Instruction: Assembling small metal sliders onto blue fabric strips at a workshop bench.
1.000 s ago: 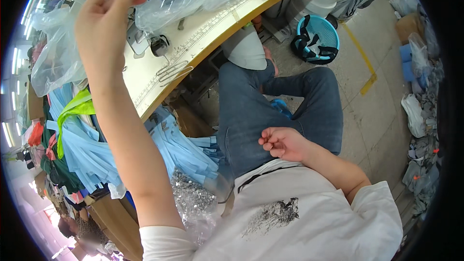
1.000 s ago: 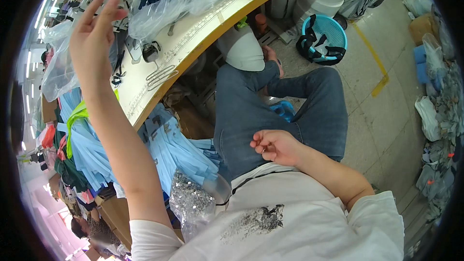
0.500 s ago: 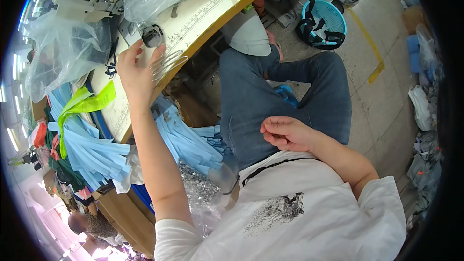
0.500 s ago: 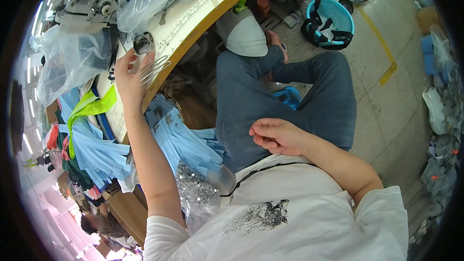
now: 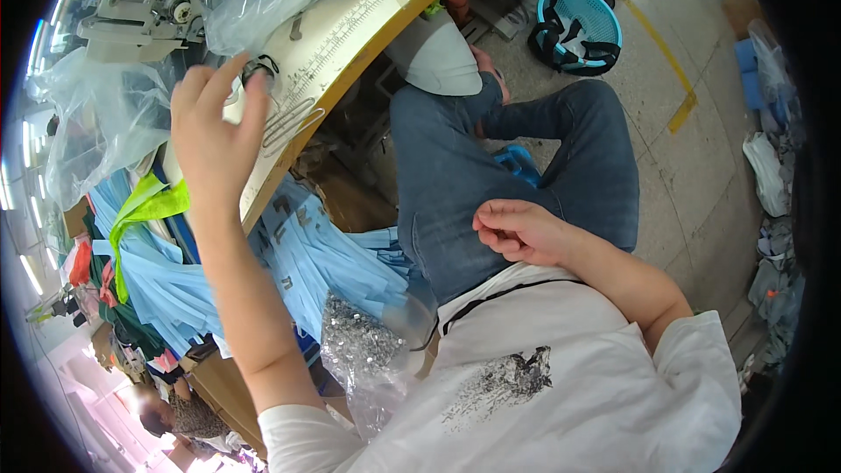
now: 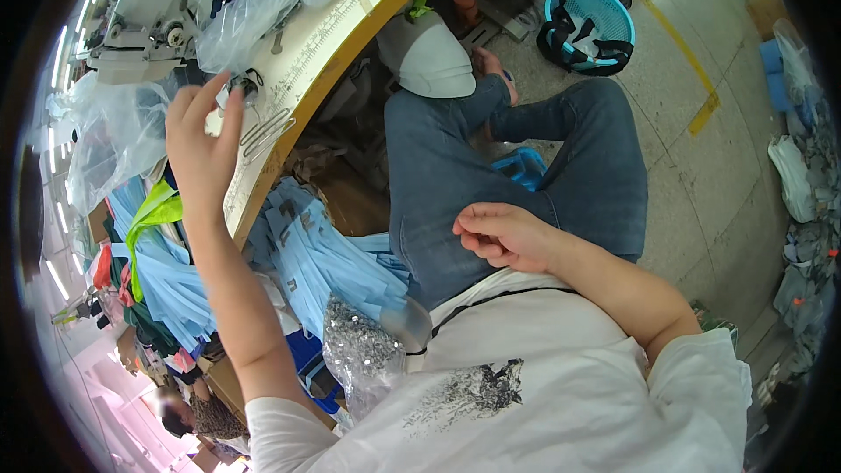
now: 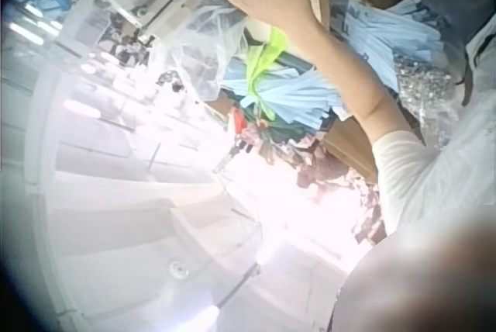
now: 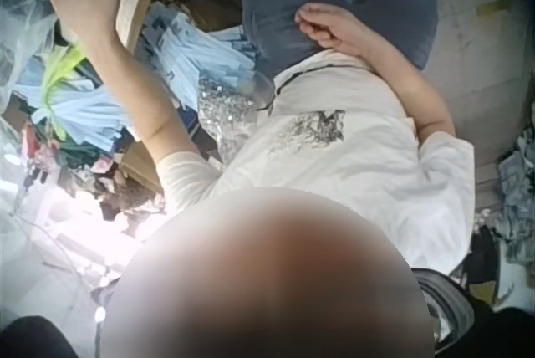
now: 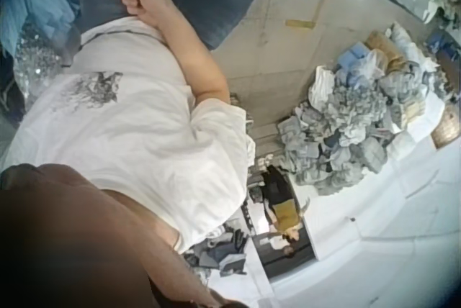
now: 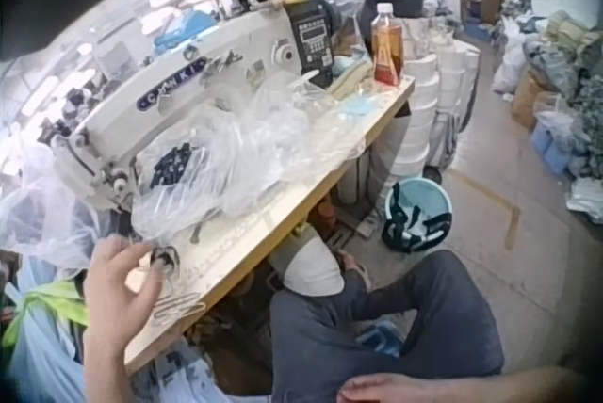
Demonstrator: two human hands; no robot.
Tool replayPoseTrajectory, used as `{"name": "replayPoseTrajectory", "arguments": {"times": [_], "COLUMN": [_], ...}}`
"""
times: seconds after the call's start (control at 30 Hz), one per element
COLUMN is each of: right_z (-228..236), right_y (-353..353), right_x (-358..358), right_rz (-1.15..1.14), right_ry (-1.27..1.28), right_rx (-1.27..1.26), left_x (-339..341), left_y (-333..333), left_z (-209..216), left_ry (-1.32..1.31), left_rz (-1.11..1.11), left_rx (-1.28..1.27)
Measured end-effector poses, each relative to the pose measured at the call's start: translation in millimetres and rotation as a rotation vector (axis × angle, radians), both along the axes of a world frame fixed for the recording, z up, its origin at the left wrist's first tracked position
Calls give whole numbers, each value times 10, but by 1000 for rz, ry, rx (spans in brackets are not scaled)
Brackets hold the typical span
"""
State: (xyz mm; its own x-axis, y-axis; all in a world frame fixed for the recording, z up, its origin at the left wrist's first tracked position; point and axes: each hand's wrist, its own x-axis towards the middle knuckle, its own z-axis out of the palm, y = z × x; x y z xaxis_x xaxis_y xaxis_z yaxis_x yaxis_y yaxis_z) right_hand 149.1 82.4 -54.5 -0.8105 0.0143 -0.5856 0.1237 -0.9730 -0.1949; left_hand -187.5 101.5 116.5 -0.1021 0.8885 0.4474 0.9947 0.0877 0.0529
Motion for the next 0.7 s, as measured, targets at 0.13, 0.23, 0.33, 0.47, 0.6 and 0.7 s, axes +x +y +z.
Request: {"name": "replayPoseTrajectory", "arguments": {"times": [0.13,0.23,0.33,0.47,0.6,0.7], "right_z": [13,25,40,33,5,-21], "right_y": [7,3,11,12,10,11], "right_x": [-4,11,47,69,80,86], "right_rz": [-6,-16,-30,-29,-34,-16], "right_ry": [11,16,13,19,18,38], "right_rx": [-15,-11,1,3,23,29], "left_x": [185,198,206,152,108,123], "left_y": [154,204,236,172,136,163], "left_z": [-3,-74,-75,-136,-1,242], "left_ry": [390,530,522,323,27,34], "left_rz": [36,84,109,31,-71,-50], "left_rx": [-239,-329,-384,-350,-266,-215]}}
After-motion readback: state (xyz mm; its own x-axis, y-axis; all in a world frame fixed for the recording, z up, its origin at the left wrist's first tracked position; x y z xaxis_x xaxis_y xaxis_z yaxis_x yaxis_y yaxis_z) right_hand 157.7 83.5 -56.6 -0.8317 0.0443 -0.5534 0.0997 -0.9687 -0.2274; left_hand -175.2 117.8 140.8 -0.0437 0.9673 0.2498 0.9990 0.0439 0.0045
